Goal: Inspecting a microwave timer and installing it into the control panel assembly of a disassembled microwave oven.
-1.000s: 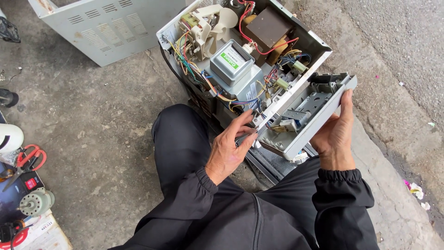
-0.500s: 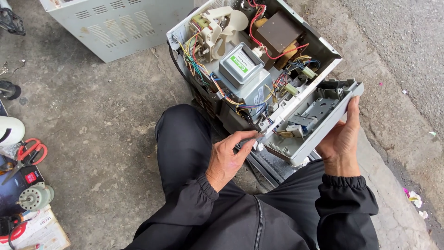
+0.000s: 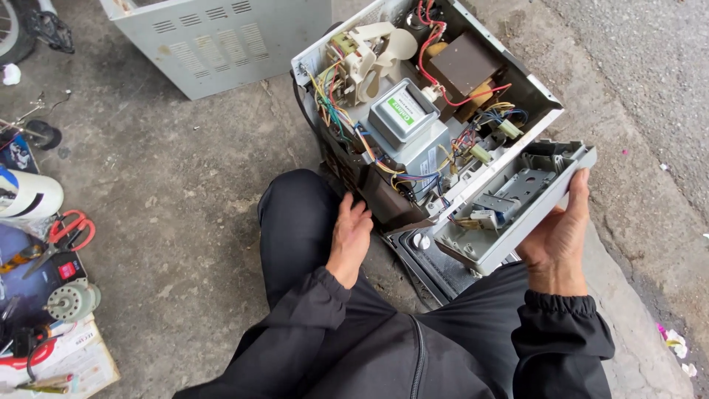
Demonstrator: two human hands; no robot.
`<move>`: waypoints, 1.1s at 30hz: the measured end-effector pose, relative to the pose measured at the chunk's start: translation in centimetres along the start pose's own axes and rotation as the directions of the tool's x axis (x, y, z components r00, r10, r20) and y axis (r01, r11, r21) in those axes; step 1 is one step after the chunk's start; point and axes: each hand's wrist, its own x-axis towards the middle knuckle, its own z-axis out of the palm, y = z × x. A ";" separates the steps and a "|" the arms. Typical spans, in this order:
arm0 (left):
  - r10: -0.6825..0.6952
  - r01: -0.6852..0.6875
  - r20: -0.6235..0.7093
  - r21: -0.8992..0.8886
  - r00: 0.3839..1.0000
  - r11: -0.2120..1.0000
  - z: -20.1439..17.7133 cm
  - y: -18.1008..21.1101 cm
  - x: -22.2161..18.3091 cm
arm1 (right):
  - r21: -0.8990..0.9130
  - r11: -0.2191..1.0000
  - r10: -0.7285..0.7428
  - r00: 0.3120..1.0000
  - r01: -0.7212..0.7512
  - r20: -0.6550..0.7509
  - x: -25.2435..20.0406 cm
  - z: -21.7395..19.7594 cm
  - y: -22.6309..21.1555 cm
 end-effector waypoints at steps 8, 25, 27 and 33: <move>-0.096 0.129 0.194 -0.165 0.976 0.978 2.0 -0.3 -0.1 | -0.050 0.994 -0.087 0.992 0.092 0.092 0.4 -0.9 0.6; -0.127 0.127 0.177 0.008 0.976 0.992 2.4 0.9 0.3 | -0.047 0.995 -0.085 0.994 0.089 0.074 0.2 -0.8 0.5; -0.158 0.166 0.150 -0.037 0.976 0.986 2.4 0.3 0.8 | -0.065 0.994 -0.088 0.994 0.092 0.063 0.1 -0.7 0.5; -0.066 0.095 0.187 -0.152 0.980 0.984 2.1 -2.1 1.3 | -0.003 0.999 -0.050 0.996 0.050 0.068 -0.2 -0.6 -0.1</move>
